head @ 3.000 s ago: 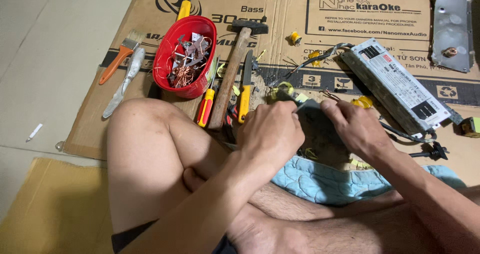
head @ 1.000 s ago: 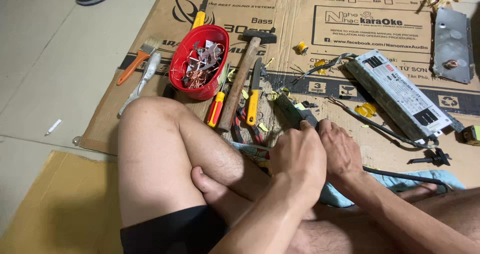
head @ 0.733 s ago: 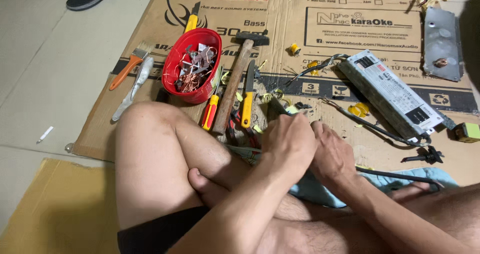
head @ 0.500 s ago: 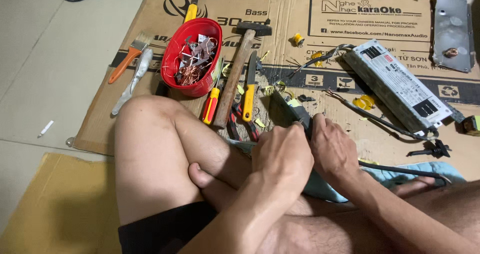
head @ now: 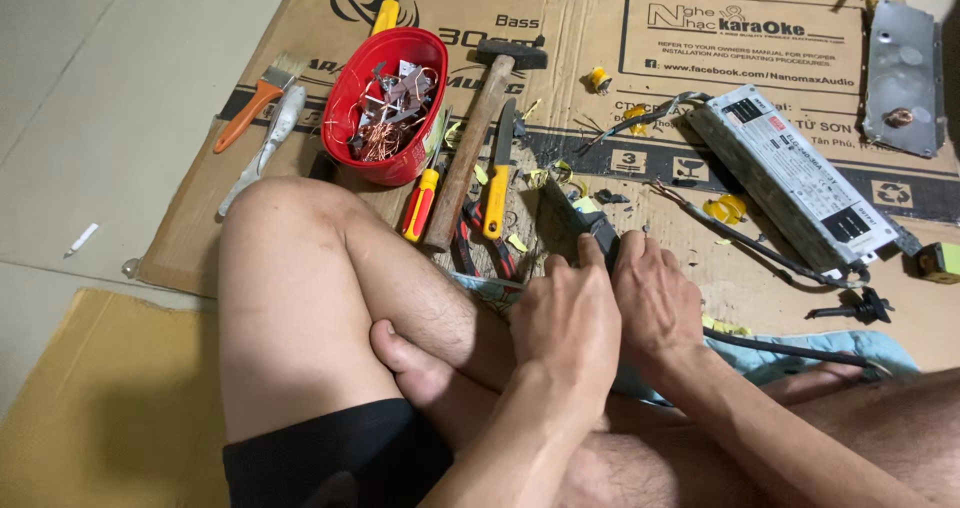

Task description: The person dismantles a power supply unit on a cardboard surface. They use a hammer to break the casing, then use pliers and a screwdriver to remove internal components and wires.

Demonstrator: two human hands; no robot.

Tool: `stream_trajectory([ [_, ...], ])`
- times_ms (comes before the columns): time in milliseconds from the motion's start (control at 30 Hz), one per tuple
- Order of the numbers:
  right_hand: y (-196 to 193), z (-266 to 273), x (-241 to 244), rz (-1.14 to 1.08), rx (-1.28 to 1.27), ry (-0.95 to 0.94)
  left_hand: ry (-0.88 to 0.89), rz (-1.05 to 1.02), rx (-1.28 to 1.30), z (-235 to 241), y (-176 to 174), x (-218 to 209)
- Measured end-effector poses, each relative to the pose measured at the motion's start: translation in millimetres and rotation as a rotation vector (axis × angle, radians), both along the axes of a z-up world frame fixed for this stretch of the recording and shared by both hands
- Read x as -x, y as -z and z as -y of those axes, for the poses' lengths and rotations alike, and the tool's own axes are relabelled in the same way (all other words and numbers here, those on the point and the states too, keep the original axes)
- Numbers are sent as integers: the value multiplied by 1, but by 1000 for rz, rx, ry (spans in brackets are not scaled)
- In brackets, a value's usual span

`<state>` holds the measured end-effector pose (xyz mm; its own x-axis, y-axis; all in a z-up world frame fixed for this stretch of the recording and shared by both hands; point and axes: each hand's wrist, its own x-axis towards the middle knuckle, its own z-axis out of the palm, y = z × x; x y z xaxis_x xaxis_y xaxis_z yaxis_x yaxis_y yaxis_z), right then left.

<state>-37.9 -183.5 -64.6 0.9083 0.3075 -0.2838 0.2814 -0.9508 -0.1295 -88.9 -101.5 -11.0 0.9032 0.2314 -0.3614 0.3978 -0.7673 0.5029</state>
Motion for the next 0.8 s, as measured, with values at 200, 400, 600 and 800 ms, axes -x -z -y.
stream_trajectory([
  [200, 51, 16, -15, 44, 44, -65, -121, 22, 141, -5, -3, -13],
  [400, 34, 11, -14, 59, -14, 40, -160, 55, 121, -38, 6, -26],
  [600, 56, 17, -20, 35, 1, 34, -101, -61, 211, -12, -28, 8],
  [800, 41, 7, -12, 69, 81, -40, -61, -66, 85, -10, 16, -6],
])
